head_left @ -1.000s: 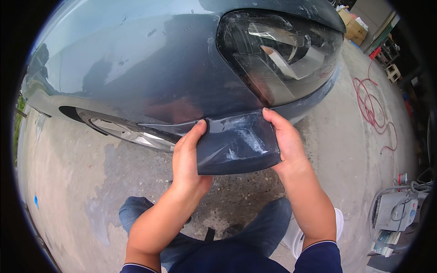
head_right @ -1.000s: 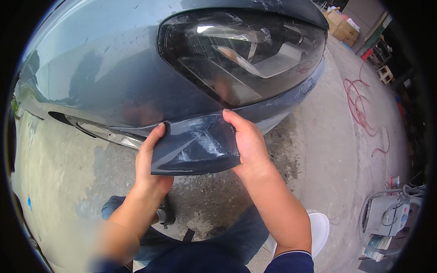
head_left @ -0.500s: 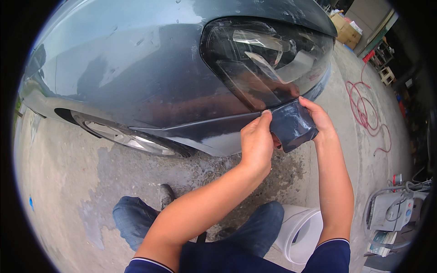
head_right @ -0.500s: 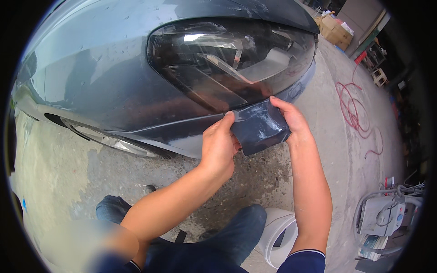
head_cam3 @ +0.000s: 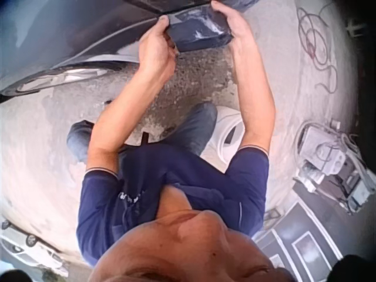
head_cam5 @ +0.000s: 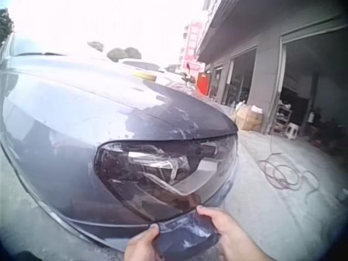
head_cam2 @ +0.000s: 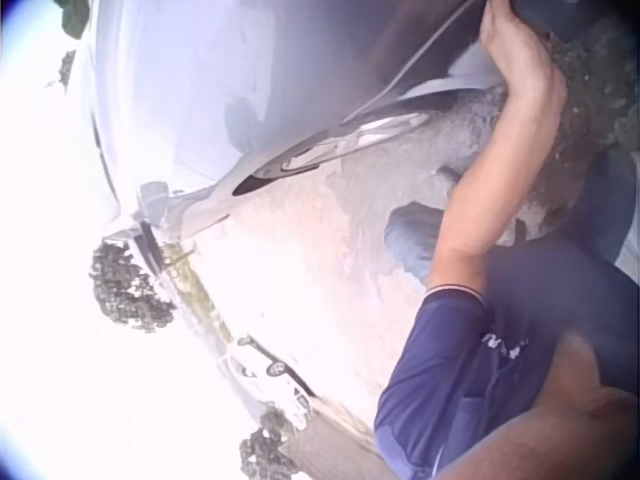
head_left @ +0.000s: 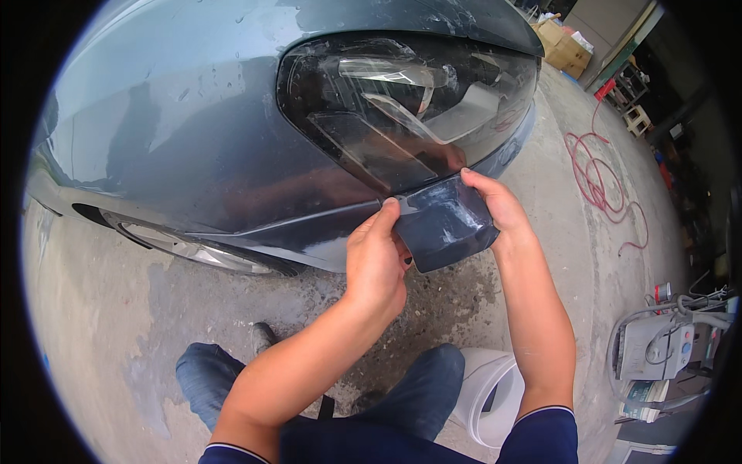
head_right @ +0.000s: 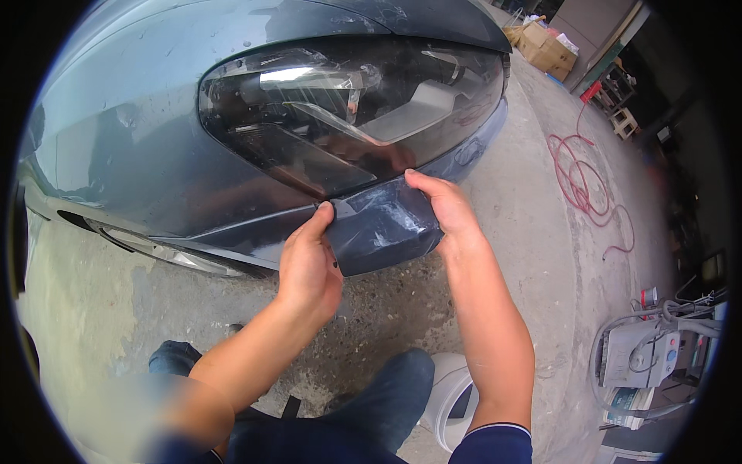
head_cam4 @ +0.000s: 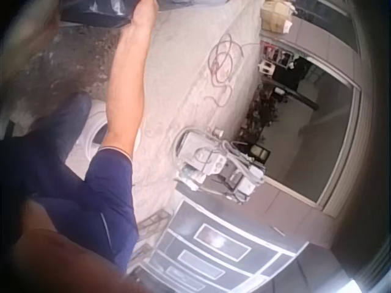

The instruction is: The person sands the front bumper of a grey car using a green sanding block and a black sanding pad. They repeatedly dip the sanding block into a bucket of water and rub the surface of the bumper, focusing on the area around the headlight and the lower edge.

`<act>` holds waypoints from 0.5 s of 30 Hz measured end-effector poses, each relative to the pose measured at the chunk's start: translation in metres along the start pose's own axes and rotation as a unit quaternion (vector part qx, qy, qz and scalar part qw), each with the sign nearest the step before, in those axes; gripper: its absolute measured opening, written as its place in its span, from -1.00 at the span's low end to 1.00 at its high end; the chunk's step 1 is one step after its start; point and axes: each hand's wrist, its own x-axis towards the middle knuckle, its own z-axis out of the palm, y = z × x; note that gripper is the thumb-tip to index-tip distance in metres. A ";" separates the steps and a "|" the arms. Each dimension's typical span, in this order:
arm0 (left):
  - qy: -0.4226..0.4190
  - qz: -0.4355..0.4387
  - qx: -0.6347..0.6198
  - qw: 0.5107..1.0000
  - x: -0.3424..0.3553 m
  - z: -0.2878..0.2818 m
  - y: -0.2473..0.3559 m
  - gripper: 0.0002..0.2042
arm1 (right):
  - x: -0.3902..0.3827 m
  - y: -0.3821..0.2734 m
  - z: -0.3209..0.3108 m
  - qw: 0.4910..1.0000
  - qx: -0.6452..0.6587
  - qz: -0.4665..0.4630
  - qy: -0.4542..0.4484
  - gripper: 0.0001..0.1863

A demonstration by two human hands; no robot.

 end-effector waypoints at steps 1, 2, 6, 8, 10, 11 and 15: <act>-0.005 -0.015 0.033 0.999 0.009 0.004 -0.009 -0.79 | 0.002 -0.006 -0.004 0.999 0.002 -0.002 0.046 -0.75; 0.001 -0.022 0.072 0.997 0.011 0.013 -0.017 -0.77 | 0.004 -0.012 -0.012 0.999 0.002 -0.004 0.044 -0.75; -0.039 -0.021 0.019 0.999 0.036 0.043 -0.052 -0.71 | 0.036 -0.036 -0.059 0.998 -0.024 0.017 0.049 -0.75; -0.025 -0.005 0.024 0.999 0.043 0.056 -0.061 -0.68 | 0.043 -0.049 -0.065 0.997 -0.059 0.025 0.040 -0.73; -0.023 -0.021 0.012 0.999 0.041 0.064 -0.059 -0.68 | 0.042 -0.056 -0.070 0.996 -0.072 0.036 0.034 -0.71; -0.017 -0.030 0.014 0.999 0.039 0.061 -0.057 -0.69 | 0.041 -0.054 -0.071 0.997 -0.063 0.033 0.029 -0.71; -0.030 -0.041 0.012 0.999 0.030 0.034 -0.036 -0.72 | 0.023 -0.032 -0.042 0.998 -0.026 0.050 0.021 -0.69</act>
